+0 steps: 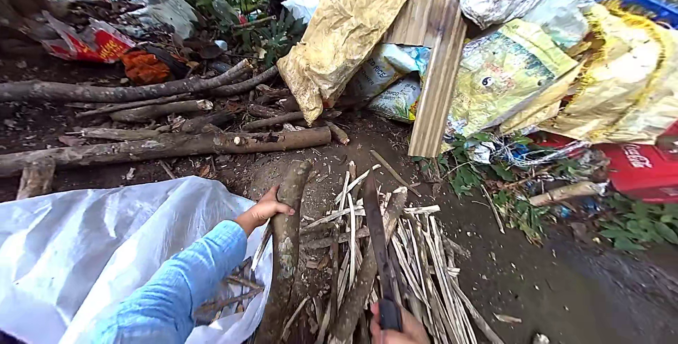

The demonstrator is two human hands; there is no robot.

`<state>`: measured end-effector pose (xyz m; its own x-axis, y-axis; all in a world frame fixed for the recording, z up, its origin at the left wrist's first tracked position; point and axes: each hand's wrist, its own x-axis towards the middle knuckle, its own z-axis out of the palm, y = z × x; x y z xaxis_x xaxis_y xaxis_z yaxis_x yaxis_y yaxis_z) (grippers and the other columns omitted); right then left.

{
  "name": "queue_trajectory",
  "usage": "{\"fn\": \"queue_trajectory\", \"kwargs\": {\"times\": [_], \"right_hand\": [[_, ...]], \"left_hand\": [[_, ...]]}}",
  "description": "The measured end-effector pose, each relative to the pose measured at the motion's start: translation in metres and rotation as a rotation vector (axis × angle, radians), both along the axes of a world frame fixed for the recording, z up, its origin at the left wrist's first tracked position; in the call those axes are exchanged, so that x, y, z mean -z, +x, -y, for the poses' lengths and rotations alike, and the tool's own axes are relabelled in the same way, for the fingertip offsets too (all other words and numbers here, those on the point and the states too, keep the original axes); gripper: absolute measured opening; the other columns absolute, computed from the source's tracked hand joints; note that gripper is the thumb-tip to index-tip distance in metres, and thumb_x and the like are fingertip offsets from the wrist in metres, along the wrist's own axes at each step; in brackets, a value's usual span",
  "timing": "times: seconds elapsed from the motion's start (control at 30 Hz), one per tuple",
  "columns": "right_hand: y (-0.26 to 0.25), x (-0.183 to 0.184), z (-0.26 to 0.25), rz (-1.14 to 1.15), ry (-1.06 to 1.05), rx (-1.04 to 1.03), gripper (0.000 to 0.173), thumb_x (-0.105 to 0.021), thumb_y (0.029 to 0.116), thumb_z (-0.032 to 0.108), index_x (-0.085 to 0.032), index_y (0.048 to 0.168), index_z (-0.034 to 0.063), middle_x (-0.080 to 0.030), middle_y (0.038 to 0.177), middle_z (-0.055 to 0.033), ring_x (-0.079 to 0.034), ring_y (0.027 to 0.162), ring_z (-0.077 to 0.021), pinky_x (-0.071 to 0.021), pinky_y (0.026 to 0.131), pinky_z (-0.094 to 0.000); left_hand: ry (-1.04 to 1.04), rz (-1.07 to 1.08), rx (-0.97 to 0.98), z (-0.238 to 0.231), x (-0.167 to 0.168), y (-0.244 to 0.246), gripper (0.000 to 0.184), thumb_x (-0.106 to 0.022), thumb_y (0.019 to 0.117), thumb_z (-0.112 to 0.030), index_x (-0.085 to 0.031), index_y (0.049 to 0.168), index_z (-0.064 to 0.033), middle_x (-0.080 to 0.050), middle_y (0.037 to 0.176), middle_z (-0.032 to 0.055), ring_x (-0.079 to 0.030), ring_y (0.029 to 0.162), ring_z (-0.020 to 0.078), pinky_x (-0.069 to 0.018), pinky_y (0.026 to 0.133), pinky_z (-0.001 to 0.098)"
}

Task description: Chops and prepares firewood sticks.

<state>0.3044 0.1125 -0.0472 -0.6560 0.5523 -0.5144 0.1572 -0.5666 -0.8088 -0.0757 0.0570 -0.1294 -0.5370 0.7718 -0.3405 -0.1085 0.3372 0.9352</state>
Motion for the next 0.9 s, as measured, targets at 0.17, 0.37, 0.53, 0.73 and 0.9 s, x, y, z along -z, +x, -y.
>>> {"fn": "queue_trajectory", "kwargs": {"times": [0.17, 0.37, 0.53, 0.73, 0.9], "right_hand": [[-0.002, 0.002, 0.017, 0.137, 0.074, -0.070, 0.042, -0.057, 0.0763, -0.012, -0.050, 0.117, -0.0042, -0.057, 0.070, -0.0036, -0.057, 0.049, -0.0115, -0.0539, 0.047, -0.0270], [0.000, -0.002, 0.050, 0.159, -0.009, -0.359, 0.040, -0.058, 0.0839, -0.013, -0.048, 0.122, -0.0033, -0.055, 0.070, -0.0042, -0.056, 0.051, -0.0127, -0.0536, 0.049, -0.0282], [-0.007, 0.005, 0.082, 0.203, -0.021, -0.603, 0.045, -0.061, 0.0853, -0.009, -0.046, 0.127, -0.0011, -0.055, 0.078, -0.0063, -0.057, 0.056, -0.0144, -0.0540, 0.054, -0.0307], [-0.004, -0.001, 0.053, 0.065, -0.023, -0.353, 0.039, -0.057, 0.0836, -0.011, -0.049, 0.120, -0.0027, -0.055, 0.070, -0.0034, -0.056, 0.051, -0.0123, -0.0534, 0.049, -0.0286], [-0.002, -0.004, 0.025, 0.026, 0.099, -0.037, 0.045, -0.056, 0.0787, -0.016, -0.047, 0.121, -0.0047, -0.055, 0.071, -0.0056, -0.055, 0.049, -0.0126, -0.0528, 0.046, -0.0279]], "left_hand": [[0.005, -0.083, 0.201, 0.034, -0.040, 0.043, 0.115, -0.083, 0.0579, -0.006, -0.022, 0.155, 0.0010, -0.060, 0.134, 0.0180, -0.065, 0.117, 0.0182, -0.0559, 0.100, 0.0364], [0.005, -0.121, 0.208, 0.084, -0.064, 0.064, 0.109, -0.081, 0.0621, -0.011, -0.024, 0.154, 0.0004, -0.061, 0.131, 0.0125, -0.065, 0.114, 0.0121, -0.0556, 0.099, 0.0318], [-0.005, -0.246, -0.246, 0.085, -0.064, 0.110, 0.102, -0.088, 0.0640, -0.004, -0.033, 0.150, 0.0027, -0.063, 0.127, 0.0213, -0.069, 0.111, 0.0249, -0.0582, 0.097, 0.0418], [0.151, -0.363, -0.250, 0.091, -0.127, 0.116, 0.095, -0.083, 0.0574, -0.004, -0.041, 0.142, 0.0043, -0.066, 0.120, 0.0160, -0.070, 0.105, 0.0175, -0.0604, 0.091, 0.0361], [0.382, -0.535, -0.237, 0.074, -0.188, 0.079, 0.097, -0.084, 0.0541, -0.009, -0.043, 0.141, -0.0020, -0.067, 0.116, 0.0083, -0.069, 0.101, 0.0115, -0.0597, 0.090, 0.0342]]}}
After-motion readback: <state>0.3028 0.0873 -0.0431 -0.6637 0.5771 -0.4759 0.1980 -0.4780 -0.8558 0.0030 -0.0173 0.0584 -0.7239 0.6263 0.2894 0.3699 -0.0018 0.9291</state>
